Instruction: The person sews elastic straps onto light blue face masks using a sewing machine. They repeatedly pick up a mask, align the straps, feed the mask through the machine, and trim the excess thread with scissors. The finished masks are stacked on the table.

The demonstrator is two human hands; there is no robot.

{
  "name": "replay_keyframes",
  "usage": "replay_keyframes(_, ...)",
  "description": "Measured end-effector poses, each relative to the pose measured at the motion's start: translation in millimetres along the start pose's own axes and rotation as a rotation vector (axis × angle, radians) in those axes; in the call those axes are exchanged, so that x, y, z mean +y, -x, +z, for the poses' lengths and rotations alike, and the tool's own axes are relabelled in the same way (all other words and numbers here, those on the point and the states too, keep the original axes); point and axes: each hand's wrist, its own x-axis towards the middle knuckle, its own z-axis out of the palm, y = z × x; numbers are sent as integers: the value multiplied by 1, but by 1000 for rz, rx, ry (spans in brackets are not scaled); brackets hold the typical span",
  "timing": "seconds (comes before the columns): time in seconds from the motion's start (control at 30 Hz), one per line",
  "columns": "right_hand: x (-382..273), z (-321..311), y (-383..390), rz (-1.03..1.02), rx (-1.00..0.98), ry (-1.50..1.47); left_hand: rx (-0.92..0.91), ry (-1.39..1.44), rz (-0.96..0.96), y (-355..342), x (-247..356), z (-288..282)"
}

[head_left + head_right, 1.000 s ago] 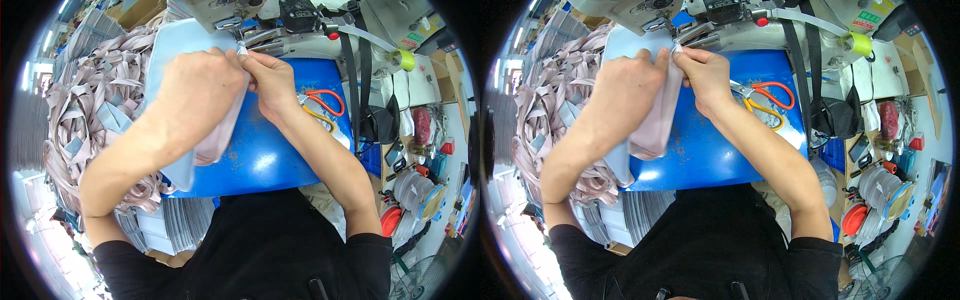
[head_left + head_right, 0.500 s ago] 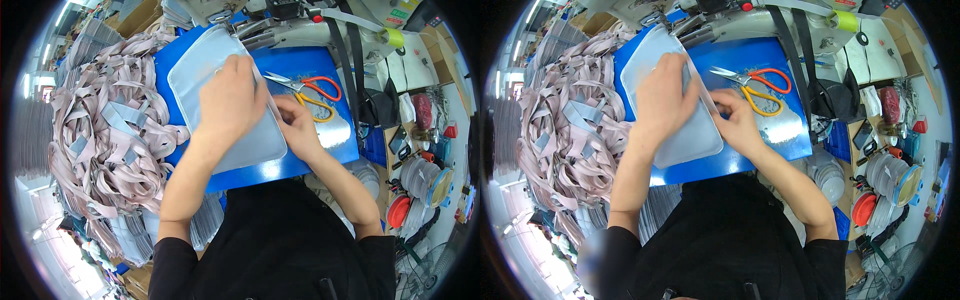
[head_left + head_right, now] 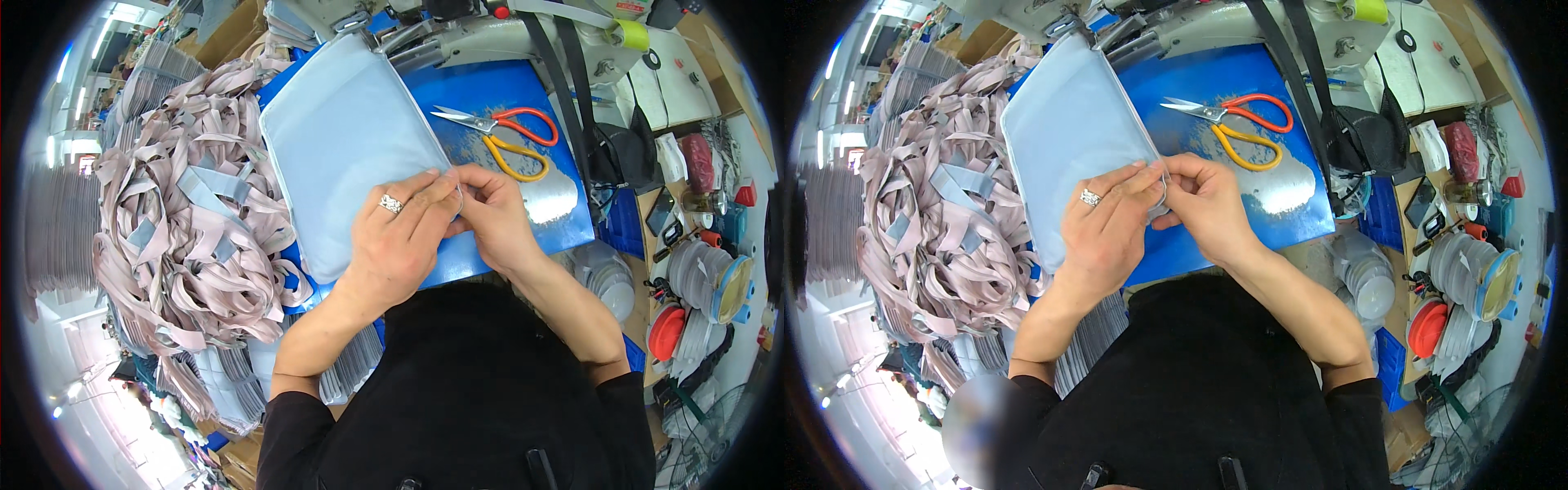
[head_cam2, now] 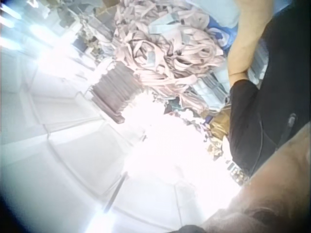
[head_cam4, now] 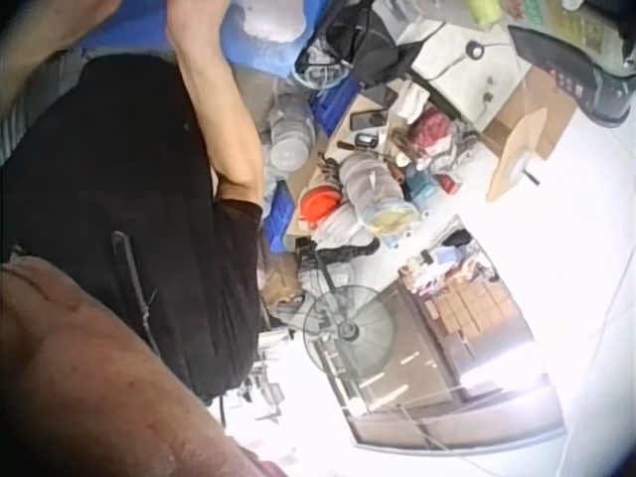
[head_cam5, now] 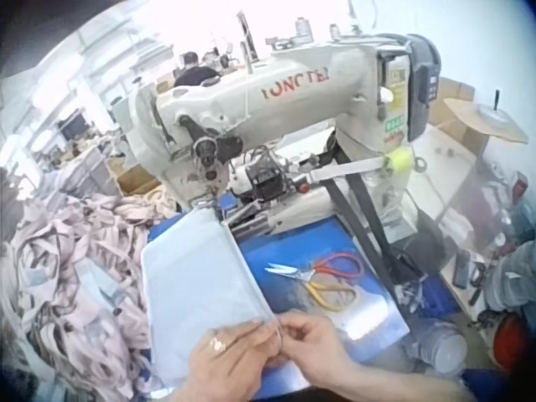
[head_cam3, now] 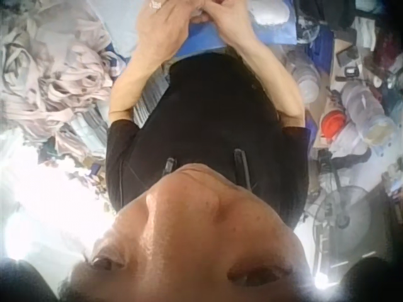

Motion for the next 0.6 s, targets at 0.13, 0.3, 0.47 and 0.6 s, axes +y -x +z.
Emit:
replay_keyframes(0.13,1,6,-25,-39,-24,-46,-46,-30,-9,-18,-20,-8)
replay_keyframes(0.3,-6,20,-58,-58,-18,-65,-71,-71,40,-35,-54,-9)
replay_keyframes(0.47,-12,29,-94,-88,-28,-84,-75,-91,58,-54,-87,-7)
replay_keyframes(0.6,-16,39,-123,-88,9,-90,-100,-113,68,-70,-109,-10)
